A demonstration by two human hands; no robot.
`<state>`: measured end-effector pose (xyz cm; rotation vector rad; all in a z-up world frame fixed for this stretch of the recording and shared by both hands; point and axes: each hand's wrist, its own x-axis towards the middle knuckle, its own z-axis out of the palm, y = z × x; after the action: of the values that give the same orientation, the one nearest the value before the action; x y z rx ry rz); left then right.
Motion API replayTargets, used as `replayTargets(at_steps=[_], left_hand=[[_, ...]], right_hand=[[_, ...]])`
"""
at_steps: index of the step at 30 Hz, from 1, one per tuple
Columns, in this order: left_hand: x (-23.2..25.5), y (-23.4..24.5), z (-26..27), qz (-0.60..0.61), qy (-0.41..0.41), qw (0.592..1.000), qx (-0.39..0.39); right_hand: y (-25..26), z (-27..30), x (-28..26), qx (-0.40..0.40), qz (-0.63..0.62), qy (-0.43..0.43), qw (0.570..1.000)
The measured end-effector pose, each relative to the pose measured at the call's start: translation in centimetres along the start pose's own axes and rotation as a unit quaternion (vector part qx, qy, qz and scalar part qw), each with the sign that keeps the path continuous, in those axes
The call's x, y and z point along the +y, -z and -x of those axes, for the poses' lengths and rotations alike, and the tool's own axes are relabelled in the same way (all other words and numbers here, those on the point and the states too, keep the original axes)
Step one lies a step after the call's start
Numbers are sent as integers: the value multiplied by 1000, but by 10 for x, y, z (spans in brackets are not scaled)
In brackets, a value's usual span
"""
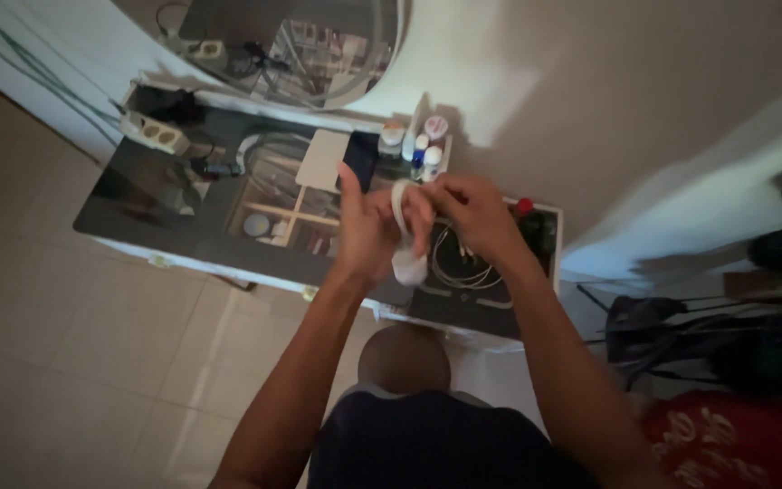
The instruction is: The person wipes a phone and a vanity table with a cloth, then untangles and coils a charging cable. They place the cable into a drawer and then mount the phone onto a stand on the table.
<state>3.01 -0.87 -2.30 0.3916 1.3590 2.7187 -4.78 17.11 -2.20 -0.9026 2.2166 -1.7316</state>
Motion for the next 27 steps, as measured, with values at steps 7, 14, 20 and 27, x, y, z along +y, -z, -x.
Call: replayTargets(at_steps=[7, 14, 20, 27], left_hand=[[3, -2, 5, -17, -112, 988, 106], [-26, 6, 24, -287, 22, 954, 79], [-1, -8, 31, -70, 104, 989, -79], [16, -24, 25, 24, 45, 998, 40]], right_hand=[[-30, 37, -9, -80, 150, -26, 985], [-12, 40, -61, -146, 117, -1, 982], [23, 21, -58, -2, 30, -124, 992], [-19, 30, 3, 35, -140, -131, 981]])
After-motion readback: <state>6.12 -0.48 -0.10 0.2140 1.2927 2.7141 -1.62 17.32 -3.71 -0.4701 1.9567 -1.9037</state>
